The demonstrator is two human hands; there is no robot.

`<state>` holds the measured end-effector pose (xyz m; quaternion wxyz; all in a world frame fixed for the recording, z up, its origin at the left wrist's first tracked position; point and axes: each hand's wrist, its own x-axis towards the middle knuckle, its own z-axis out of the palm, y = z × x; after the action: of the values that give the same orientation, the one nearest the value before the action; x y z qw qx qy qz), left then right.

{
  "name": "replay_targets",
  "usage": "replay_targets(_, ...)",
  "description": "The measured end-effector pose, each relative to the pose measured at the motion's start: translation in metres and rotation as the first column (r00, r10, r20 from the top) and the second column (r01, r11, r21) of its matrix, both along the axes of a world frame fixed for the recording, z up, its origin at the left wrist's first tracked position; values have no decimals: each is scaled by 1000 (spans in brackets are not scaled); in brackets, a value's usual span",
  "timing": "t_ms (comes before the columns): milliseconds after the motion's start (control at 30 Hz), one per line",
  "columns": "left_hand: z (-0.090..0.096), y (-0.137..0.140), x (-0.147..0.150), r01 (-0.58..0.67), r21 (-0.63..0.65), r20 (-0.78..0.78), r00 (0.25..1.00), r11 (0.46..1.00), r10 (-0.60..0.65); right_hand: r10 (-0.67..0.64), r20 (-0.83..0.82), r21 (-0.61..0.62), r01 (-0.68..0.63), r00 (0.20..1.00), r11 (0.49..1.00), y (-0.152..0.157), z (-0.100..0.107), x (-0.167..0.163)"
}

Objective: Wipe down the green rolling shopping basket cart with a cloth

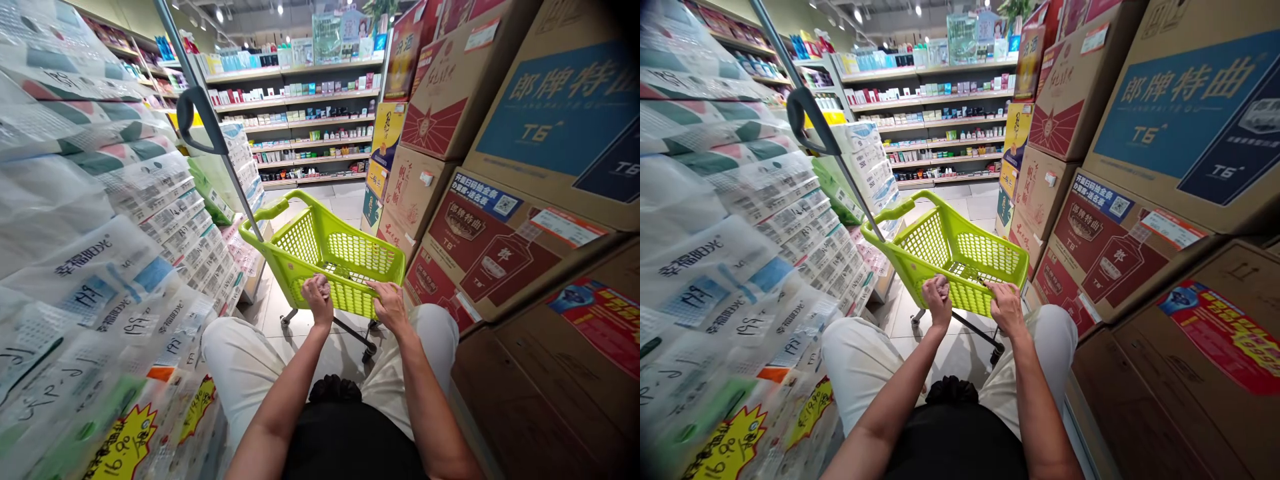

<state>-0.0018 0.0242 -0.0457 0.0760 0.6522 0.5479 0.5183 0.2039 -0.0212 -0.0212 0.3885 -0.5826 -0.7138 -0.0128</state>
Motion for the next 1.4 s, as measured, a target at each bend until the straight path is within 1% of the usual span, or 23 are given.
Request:
replay_targets(67, -1, -1, 6, 79, -15, -25, 997, 997, -79, -9, -13, -4, 9, 1000, 1000, -2, -1, 4)
replay_targets(200, -7, -6, 21, 119, -21, -35, 992, 993, -119, -47, -41, 13, 48, 998, 999, -3, -4, 12)
replay_targets(300, -10, -11, 35, 271, -35, -87, 958, 962, -273, -63, -45, 20, 64, 997, 998, -3, -7, 17)
replay_targets(333, -11, -13, 40, 273, -24, -80, 958, 962, -274, -65, -48, 18, 66, 997, 998, -3, -8, 18)
replay_targets(400, -12, -18, 50, 227, 6, -49, 973, 974, -226, -64, -70, 14, 65, 996, 998, -3, -9, 20)
replay_targets(467, -13, -25, 61, 255, 11, -70, 965, 967, -254, -65, -98, 13, 66, 993, 998, -3, -10, 23)
replay_targets(533, -16, -32, 71, 349, -14, -126, 929, 937, -348, -77, -113, 14, 79, 991, 997, -3, -11, 25)
replay_targets(600, -20, -40, 79, 454, -28, -173, 875, 890, -452, -95, -118, 17, 97, 989, 995, -4, -12, 27)
replay_targets(667, -24, -44, 84, 528, -6, -195, 832, 849, -519, -97, -123, 19, 100, 988, 995, -5, -12, 29)
replay_targets(700, -25, -46, 86, 518, 16, -183, 843, 855, -506, -93, -130, 20, 96, 987, 995, -6, -11, 31)
replay_targets(767, -26, -45, 88, 427, 55, -132, 899, 903, -417, -95, -158, 24, 100, 983, 995, -7, -11, 34)
replay_targets(800, -25, -44, 89, 405, 63, -129, 909, 912, -395, -104, -177, 26, 111, 979, 994, -8, -10, 36)
replay_targets(833, -24, -43, 89, 429, 63, -159, 896, 901, -415, -118, -197, 28, 126, 973, 992, -9, -10, 37)
replay_targets(900, -21, -40, 91, 547, 55, -262, 815, 836, -516, -141, -235, 32, 152, 962, 988, -9, -10, 39)
replay_targets(933, -18, -38, 91, 576, 55, -292, 790, 815, -539, -144, -249, 32, 156, 958, 987, -9, -10, 39)
replay_targets(967, -16, -36, 92, 574, 61, -300, 791, 817, -533, -140, -260, 30, 153, 955, 988, -9, -10, 39)
replay_targets(1033, -12, -30, 91, 528, 79, -291, 824, 846, -487, -130, -265, 21, 140, 956, 990, -8, -12, 37)
replay_targets(1067, -10, -27, 89, 525, 82, -303, 823, 847, -481, -126, -259, 14, 134, 958, 991, -7, -13, 36)
replay_targets(1167, -8, -17, 72, 568, 89, -372, 781, 819, -501, -114, -228, -3, 116, 967, 993, -6, -16, 35)
replay_targets(1233, -7, -9, 55, 511, 130, -339, 829, 850, -446, -104, -211, 0, 106, 972, 994, -5, -20, 33)
replay_targets(1300, -5, -1, 41, 376, 171, -238, 913, 911, -332, -94, -184, 8, 97, 978, 995, -4, -24, 30)
replay_targets(1333, -3, 2, 36, 311, 180, -192, 941, 933, -277, -89, -167, 8, 91, 982, 996, -2, -26, 27)
replay_targets(1400, -4, 6, 32, 258, 181, -167, 959, 949, -229, -70, -129, -2, 70, 989, 998, 2, -31, 19)
